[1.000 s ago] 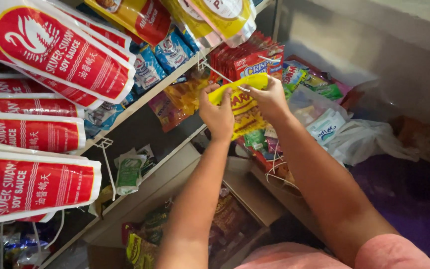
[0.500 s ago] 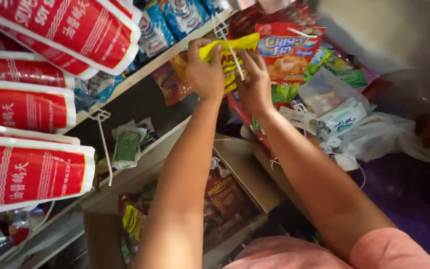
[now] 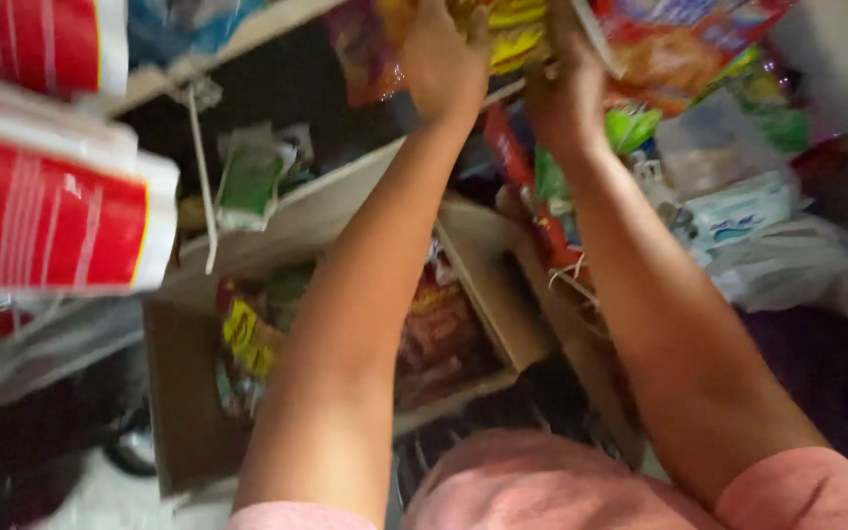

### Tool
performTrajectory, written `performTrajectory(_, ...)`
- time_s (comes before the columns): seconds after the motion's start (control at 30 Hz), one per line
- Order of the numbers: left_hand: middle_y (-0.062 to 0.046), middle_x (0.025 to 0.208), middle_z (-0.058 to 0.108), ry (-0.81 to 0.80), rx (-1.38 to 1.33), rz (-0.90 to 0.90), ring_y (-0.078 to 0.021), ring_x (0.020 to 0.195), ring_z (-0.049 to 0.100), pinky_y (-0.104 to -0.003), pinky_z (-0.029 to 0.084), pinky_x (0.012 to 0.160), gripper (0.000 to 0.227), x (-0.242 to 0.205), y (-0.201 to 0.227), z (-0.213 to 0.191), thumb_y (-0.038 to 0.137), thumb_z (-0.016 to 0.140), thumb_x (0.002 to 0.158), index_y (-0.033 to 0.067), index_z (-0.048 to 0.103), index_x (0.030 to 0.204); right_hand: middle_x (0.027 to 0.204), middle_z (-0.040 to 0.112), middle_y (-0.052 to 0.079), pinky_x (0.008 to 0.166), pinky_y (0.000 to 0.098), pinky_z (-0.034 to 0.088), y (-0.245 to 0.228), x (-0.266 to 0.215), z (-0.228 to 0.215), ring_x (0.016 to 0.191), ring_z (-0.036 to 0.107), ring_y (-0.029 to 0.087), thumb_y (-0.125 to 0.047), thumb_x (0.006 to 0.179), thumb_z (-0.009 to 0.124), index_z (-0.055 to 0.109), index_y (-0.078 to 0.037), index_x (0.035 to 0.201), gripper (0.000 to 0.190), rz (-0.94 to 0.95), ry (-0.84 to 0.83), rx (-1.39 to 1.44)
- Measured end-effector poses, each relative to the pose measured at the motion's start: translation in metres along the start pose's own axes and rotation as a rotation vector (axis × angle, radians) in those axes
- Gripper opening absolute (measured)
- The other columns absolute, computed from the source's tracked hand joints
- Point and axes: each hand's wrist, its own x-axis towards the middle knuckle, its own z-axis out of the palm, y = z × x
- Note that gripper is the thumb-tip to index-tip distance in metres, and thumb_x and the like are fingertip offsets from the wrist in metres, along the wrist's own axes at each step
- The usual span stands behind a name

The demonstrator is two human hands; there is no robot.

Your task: Restocking snack packets from a cardboard box onto store shelves.

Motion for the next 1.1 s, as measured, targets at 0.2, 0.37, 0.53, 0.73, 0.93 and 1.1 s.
performTrajectory(0.2, -0.014, 0.096, 0.077, -0.125, -0.172, -0.013, -0.0331, 0.091, 0.076, -0.042, 0.061, 0.079, 0.02, -0.06, -0.08, -0.096, 0.025, 0.07, 0.094, 0.0103, 0.066, 0.107, 0.128, 0.059, 0.01, 0.084, 0.0282, 0.056, -0.038, -0.085, 0.015, 0.103, 0.061, 0.015, 0.006, 0.109, 0.069, 0.056, -0.008, 0.15, 0.046, 0.118, -0.07, -0.029)
performTrajectory(0.37, -0.014, 0.092, 0.075, -0.309, -0.02, -0.205, -0.0327, 0.083, 0.074, -0.042, 0.058, 0.072, 0.013, -0.147, -0.182, -0.195, 0.021, 0.069, 0.093, 0.0129, 0.07, 0.104, 0.12, 0.068, 0.012, 0.076, 0.0316, 0.051, -0.095, -0.187, 0.081, 0.097, 0.064, 0.019, 0.003, 0.1, 0.059, 0.067, -0.012, 0.139, 0.043, 0.59, -0.211, 0.415)
performTrajectory(0.53, -0.016, 0.102, 0.073, -0.642, 0.455, -0.612, -0.0407, 0.086, 0.068, -0.054, 0.053, 0.067, 0.023, -0.239, -0.25, -0.288, 0.022, 0.068, 0.091, 0.02, 0.071, 0.114, 0.114, 0.073, 0.013, 0.07, 0.0399, 0.056, -0.193, -0.25, 0.11, 0.084, 0.069, 0.025, -0.01, 0.1, 0.063, 0.075, -0.015, 0.128, 0.031, 0.562, -0.539, 0.282)
performTrajectory(0.73, -0.017, 0.146, 0.051, -0.836, 0.779, -0.582, -0.0421, 0.13, 0.05, -0.057, 0.054, 0.084, 0.045, -0.325, -0.31, -0.329, 0.023, 0.074, 0.086, 0.0159, 0.063, 0.129, 0.106, 0.074, 0.012, 0.074, 0.0443, 0.056, -0.257, -0.316, 0.158, 0.087, 0.072, 0.027, -0.019, 0.098, 0.066, 0.07, -0.015, 0.13, 0.033, 0.804, -1.042, 0.219)
performTrajectory(0.93, -0.017, 0.156, 0.035, -0.81, 0.802, -0.386, -0.0442, 0.14, 0.034, -0.063, 0.039, 0.1, 0.07, -0.335, -0.319, -0.324, 0.022, 0.072, 0.089, 0.0233, 0.047, 0.154, 0.128, 0.068, 0.009, 0.088, 0.0476, 0.058, -0.303, -0.328, 0.18, 0.101, 0.071, 0.027, -0.013, 0.098, 0.058, 0.069, -0.015, 0.128, 0.033, 0.997, -1.212, 0.255)
performTrajectory(1.1, -0.02, 0.145, 0.05, -0.894, 0.842, -0.407, -0.0442, 0.136, 0.04, -0.058, 0.058, 0.074, 0.059, -0.334, -0.327, -0.324, 0.022, 0.075, 0.085, 0.0155, 0.056, 0.141, 0.125, 0.069, 0.012, 0.089, 0.0493, 0.057, -0.315, -0.36, 0.2, 0.104, 0.068, 0.031, -0.019, 0.105, 0.054, 0.071, -0.012, 0.127, 0.028, 0.968, -1.193, 0.236)
